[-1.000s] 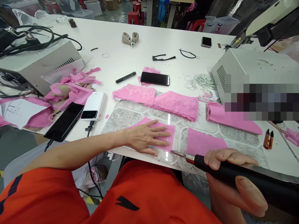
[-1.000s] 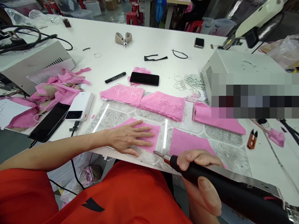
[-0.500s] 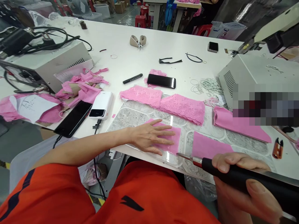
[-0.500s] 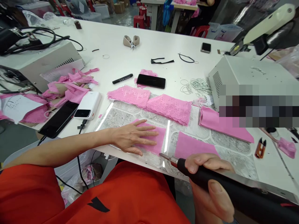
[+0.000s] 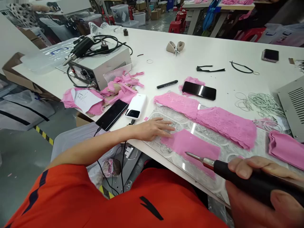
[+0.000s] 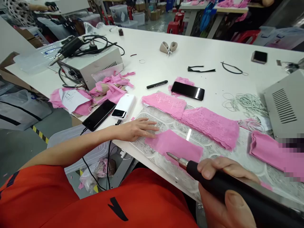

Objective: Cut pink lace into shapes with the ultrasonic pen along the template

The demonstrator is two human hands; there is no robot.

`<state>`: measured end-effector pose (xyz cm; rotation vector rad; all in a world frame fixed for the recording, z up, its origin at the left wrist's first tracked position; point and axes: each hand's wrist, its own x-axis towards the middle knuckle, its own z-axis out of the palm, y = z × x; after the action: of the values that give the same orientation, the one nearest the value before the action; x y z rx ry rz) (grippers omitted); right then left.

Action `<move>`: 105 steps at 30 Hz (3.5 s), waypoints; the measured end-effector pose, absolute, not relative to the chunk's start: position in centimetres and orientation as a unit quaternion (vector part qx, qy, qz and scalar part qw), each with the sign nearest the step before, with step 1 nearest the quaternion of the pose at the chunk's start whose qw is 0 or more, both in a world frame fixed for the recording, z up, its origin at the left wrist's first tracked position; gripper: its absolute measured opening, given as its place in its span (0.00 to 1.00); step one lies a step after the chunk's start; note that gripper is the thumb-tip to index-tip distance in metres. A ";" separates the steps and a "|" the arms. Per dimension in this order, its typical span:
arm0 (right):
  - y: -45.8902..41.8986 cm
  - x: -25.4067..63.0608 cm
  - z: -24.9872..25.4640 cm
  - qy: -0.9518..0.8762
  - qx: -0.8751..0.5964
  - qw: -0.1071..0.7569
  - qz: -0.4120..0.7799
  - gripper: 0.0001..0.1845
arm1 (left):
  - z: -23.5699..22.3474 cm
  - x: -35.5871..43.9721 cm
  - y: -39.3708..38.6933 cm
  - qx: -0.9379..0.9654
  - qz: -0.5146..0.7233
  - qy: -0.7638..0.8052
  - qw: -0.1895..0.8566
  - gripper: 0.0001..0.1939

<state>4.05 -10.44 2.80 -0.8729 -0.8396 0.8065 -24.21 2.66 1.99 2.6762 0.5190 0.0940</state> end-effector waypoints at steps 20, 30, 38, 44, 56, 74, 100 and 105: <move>-6.2 -3.7 2.7 -0.486 -0.323 0.728 0.361 0.09 | -0.9 -25.6 2.0 0.938 0.120 0.199 0.258 0.27; -6.1 -3.7 2.6 -0.484 -0.334 0.717 0.374 0.09 | -1.0 -25.6 1.9 0.939 0.128 0.191 0.256 0.25; -6.1 -4.1 2.9 -0.526 -0.325 0.698 0.360 0.06 | -0.9 -25.7 1.8 0.945 0.121 0.191 0.235 0.26; -6.0 -2.9 3.3 -0.504 -0.331 0.720 0.343 0.07 | -1.0 -26.0 1.8 0.949 0.142 0.180 0.219 0.30; -2.4 1.4 3.5 -0.424 -0.401 0.779 0.230 0.07 | -0.9 -25.4 1.1 0.960 0.207 0.123 0.142 0.16; -2.1 1.0 3.2 -0.431 -0.418 0.763 0.239 0.06 | -0.8 -26.8 0.1 0.953 0.245 0.110 0.140 0.14; -2.7 0.2 3.4 -0.441 -0.420 0.745 0.272 0.08 | -1.1 -27.2 -0.4 0.954 0.236 0.113 0.144 0.15; -2.7 0.0 3.3 -0.447 -0.414 0.743 0.277 0.07 | -1.1 -27.2 -0.4 0.952 0.253 0.105 0.137 0.15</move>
<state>-0.04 -2.71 3.29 -0.9069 -0.9794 0.6068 -27.20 -0.37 -1.12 2.7551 0.3035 0.7334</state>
